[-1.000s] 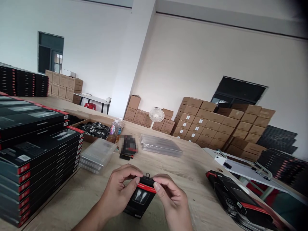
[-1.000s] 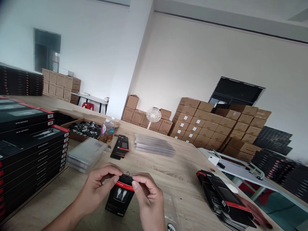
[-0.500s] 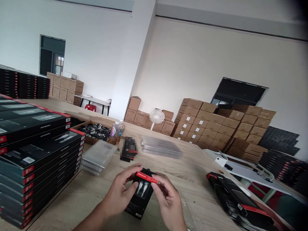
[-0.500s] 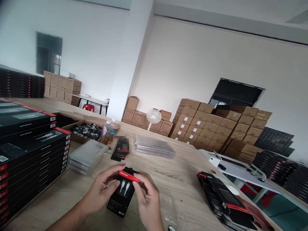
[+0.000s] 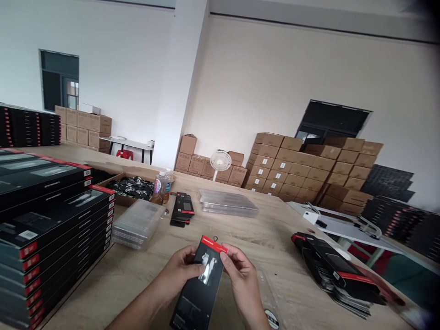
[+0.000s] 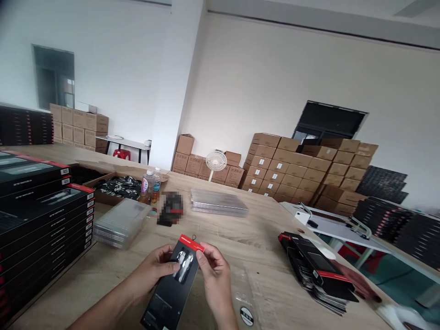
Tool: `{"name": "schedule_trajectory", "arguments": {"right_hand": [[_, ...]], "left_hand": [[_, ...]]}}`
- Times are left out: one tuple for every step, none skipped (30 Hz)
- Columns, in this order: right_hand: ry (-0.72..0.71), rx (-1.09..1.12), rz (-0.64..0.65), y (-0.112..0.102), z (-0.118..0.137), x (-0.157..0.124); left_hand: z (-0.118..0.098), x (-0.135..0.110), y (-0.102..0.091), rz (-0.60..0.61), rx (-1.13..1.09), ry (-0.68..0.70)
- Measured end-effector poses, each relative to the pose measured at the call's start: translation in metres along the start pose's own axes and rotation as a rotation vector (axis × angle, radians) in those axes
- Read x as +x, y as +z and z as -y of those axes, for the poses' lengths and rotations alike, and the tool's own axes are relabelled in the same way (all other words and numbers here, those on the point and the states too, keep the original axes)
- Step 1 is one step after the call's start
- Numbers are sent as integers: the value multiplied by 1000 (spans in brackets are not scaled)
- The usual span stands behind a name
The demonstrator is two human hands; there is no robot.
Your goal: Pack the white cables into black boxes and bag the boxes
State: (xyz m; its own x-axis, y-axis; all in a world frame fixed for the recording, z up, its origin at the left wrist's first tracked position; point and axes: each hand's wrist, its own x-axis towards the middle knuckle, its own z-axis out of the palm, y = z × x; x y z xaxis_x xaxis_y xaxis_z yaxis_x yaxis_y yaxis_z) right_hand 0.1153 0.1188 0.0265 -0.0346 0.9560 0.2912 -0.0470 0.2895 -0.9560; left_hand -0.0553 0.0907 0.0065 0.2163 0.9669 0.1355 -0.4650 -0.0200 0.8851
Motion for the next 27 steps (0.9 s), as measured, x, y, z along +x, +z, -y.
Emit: {"name": "schedule_trajectory", "arguments": {"right_hand": [[8, -13, 30, 3, 1, -2], [19, -22, 59, 6, 1, -3], [31, -24, 81, 8, 2, -4], [46, -17, 96, 10, 2, -5], [64, -1, 107, 11, 1, -6], [86, 18, 115, 12, 0, -6], [112, 33, 127, 12, -1, -7], [142, 43, 149, 11, -2, -7], [178, 44, 182, 11, -4, -9], [216, 33, 234, 11, -7, -10], [251, 14, 303, 10, -10, -12], [271, -4, 380, 11, -13, -13], [277, -16, 450, 11, -17, -15], [269, -21, 504, 12, -21, -16], [252, -19, 536, 13, -25, -17], [231, -11, 547, 14, -28, -18], [215, 2, 544, 15, -30, -18], [205, 12, 537, 16, -31, -18], [200, 18, 532, 17, -31, -18], [194, 24, 527, 18, -30, -18], [191, 28, 523, 18, -29, -18], [190, 28, 520, 19, -27, -18], [191, 25, 518, 19, -26, -18], [194, 21, 515, 19, -25, -18], [197, 21, 515, 20, -25, -18], [200, 23, 516, 19, -26, -18], [204, 27, 519, 19, -27, -17]], "left_hand": [[0, -1, 1, 2, -14, 3], [1, -1, 3, -8, -19, 5], [1, -2, 3, -23, -20, 8], [2, -2, 3, -38, -21, 11], [2, -2, 3, -50, -29, 16], [2, -2, 3, -59, -44, 26], [2, -2, 2, -71, -65, 33], [1, -1, 1, -91, -86, 35], [1, 0, 0, -121, -105, 34], [1, 1, -2, -161, -122, 33], [2, 3, -4, -211, -136, 35], [2, 4, -6, -264, -149, 42], [3, 6, -8, -310, -162, 59], [3, 7, -11, -339, -180, 81], [3, 8, -13, -351, -206, 98], [3, 9, -14, -352, -239, 107], [3, 10, -16, -347, -281, 106], [2, 10, -16, -335, -325, 94], [1, 11, -17, -322, -370, 77], [0, 11, -17, -308, -410, 61], [-1, 10, -18, -290, -440, 49], [-2, 10, -18, -270, -461, 44], [-2, 10, -17, -253, -475, 47], [-3, 9, -17, -246, -480, 57], [-4, 9, -17, -246, -476, 73], [-4, 9, -16, -245, -461, 92], [-4, 9, -16, -246, -435, 116]]}}
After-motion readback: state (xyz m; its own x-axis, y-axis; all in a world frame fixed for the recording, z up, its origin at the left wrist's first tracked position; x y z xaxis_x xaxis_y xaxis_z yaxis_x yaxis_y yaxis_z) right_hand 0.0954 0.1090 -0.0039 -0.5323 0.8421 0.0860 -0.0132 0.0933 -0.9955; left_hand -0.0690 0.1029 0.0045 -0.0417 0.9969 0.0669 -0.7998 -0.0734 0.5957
